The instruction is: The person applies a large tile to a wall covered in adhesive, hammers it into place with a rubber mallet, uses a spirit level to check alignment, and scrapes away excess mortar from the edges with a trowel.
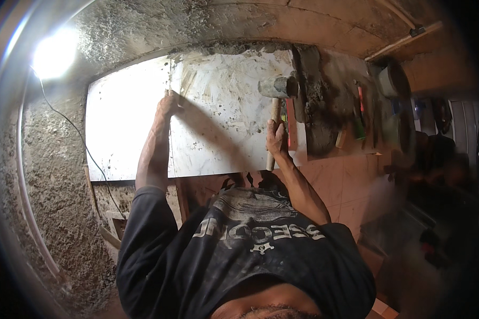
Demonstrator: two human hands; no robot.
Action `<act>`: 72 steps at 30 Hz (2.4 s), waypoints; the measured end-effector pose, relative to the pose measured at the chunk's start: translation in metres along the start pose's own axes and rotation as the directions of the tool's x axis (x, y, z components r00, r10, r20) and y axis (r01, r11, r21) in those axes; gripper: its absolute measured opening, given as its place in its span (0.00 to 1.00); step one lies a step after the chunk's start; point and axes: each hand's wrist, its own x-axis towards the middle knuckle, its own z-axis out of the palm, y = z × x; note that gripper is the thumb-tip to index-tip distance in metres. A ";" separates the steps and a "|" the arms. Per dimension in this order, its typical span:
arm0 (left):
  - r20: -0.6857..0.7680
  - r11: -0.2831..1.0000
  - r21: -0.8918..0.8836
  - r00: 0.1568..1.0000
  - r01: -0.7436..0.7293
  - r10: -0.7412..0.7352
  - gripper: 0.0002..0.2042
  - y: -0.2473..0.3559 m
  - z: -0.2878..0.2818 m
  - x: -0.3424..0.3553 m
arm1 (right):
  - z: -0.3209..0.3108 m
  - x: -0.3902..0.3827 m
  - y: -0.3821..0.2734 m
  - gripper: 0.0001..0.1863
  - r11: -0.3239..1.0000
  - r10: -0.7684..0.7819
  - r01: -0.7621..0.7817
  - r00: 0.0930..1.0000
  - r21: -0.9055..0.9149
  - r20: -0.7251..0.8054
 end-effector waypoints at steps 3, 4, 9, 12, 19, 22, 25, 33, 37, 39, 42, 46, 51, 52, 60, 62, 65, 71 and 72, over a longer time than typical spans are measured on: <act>0.231 0.997 -0.016 0.970 -0.070 0.072 0.50 -0.008 -0.009 0.003 | -0.031 -0.001 -0.049 0.34 0.966 0.195 -0.232 0.944 0.116 0.267; 0.255 0.997 0.006 0.964 -0.079 0.075 0.50 -0.016 -0.004 0.010 | -0.033 0.001 -0.050 0.34 0.966 0.170 -0.210 0.955 0.152 0.242; 0.031 1.000 -0.016 0.999 -0.024 0.024 0.50 -0.049 0.041 0.035 | -0.049 -0.033 -0.053 0.32 0.951 0.190 -0.264 0.912 0.163 0.365; 0.055 1.000 -0.026 0.998 -0.004 0.006 0.42 -0.042 0.042 0.030 | -0.042 -0.057 -0.037 0.27 0.985 0.112 -0.144 0.955 0.099 0.274; 0.034 0.998 -0.025 0.998 -0.051 0.052 0.26 -0.019 0.008 0.006 | -0.048 -0.063 -0.042 0.23 0.998 0.039 -0.050 0.931 0.022 0.363; 0.022 0.967 -0.189 0.984 -0.169 0.176 0.24 -0.023 0.002 0.003 | -0.055 -0.061 -0.045 0.24 1.000 -0.003 -0.006 0.924 0.023 0.382; 0.040 0.987 -0.145 0.997 -0.065 0.071 0.22 -0.020 0.003 -0.003 | -0.061 -0.063 -0.041 0.24 0.997 -0.002 -0.031 0.900 0.068 0.435; -0.204 0.991 -0.044 0.969 0.130 -0.136 0.50 0.000 0.024 -0.026 | -0.099 -0.056 -0.013 0.22 0.981 -0.179 0.122 0.862 0.149 0.475; -0.348 0.956 -0.293 0.933 -0.017 -0.090 0.38 0.061 0.044 -0.061 | -0.123 -0.034 -0.004 0.26 0.938 -0.338 0.282 0.874 0.202 0.349; -0.413 0.966 -0.227 0.910 -0.127 0.023 0.39 0.097 0.076 -0.083 | -0.143 -0.015 0.000 0.22 0.950 -0.269 0.176 0.880 0.259 0.391; -0.197 0.925 -0.380 0.979 -0.022 -0.057 0.42 0.185 0.082 -0.133 | -0.172 0.029 0.023 0.28 0.975 -0.073 0.012 0.961 0.222 0.268; -0.099 0.942 -0.307 0.980 0.135 -0.172 0.45 0.229 0.099 -0.159 | -0.224 0.142 0.095 0.24 0.999 -0.031 0.030 0.999 0.024 0.035; -0.082 0.941 -0.283 0.973 0.184 -0.215 0.46 0.242 0.096 -0.153 | -0.319 0.275 0.157 0.21 0.873 -0.276 0.165 0.943 -0.458 -0.187; -0.063 0.930 -0.306 0.970 0.204 -0.233 0.46 0.246 0.094 -0.147 | -0.331 0.297 0.179 0.22 0.880 -0.250 0.148 0.952 -0.451 -0.176; -0.006 0.838 -0.456 0.941 0.299 -0.339 0.46 0.242 0.101 -0.148 | -0.343 0.347 0.213 0.19 0.829 -0.151 0.125 0.989 -0.545 -0.004; -0.017 0.848 -0.429 0.936 0.311 -0.351 0.46 0.246 0.098 -0.156 | -0.326 0.321 0.193 0.18 0.873 -0.269 0.270 0.961 -0.407 0.059; -0.019 0.864 -0.385 0.934 0.323 -0.358 0.45 0.249 0.093 -0.158 | -0.308 0.254 0.117 0.15 0.739 -0.533 0.533 0.837 -0.413 0.126; -0.320 0.531 -0.814 0.583 0.235 -0.747 0.24 0.229 0.129 -0.184 | -0.236 0.094 0.064 0.14 0.790 -0.547 0.610 0.658 0.059 0.517; -0.444 0.583 -0.757 0.422 0.296 -0.791 0.22 0.214 0.146 -0.196 | -0.230 0.074 0.059 0.14 0.804 -0.514 0.593 0.673 0.027 0.532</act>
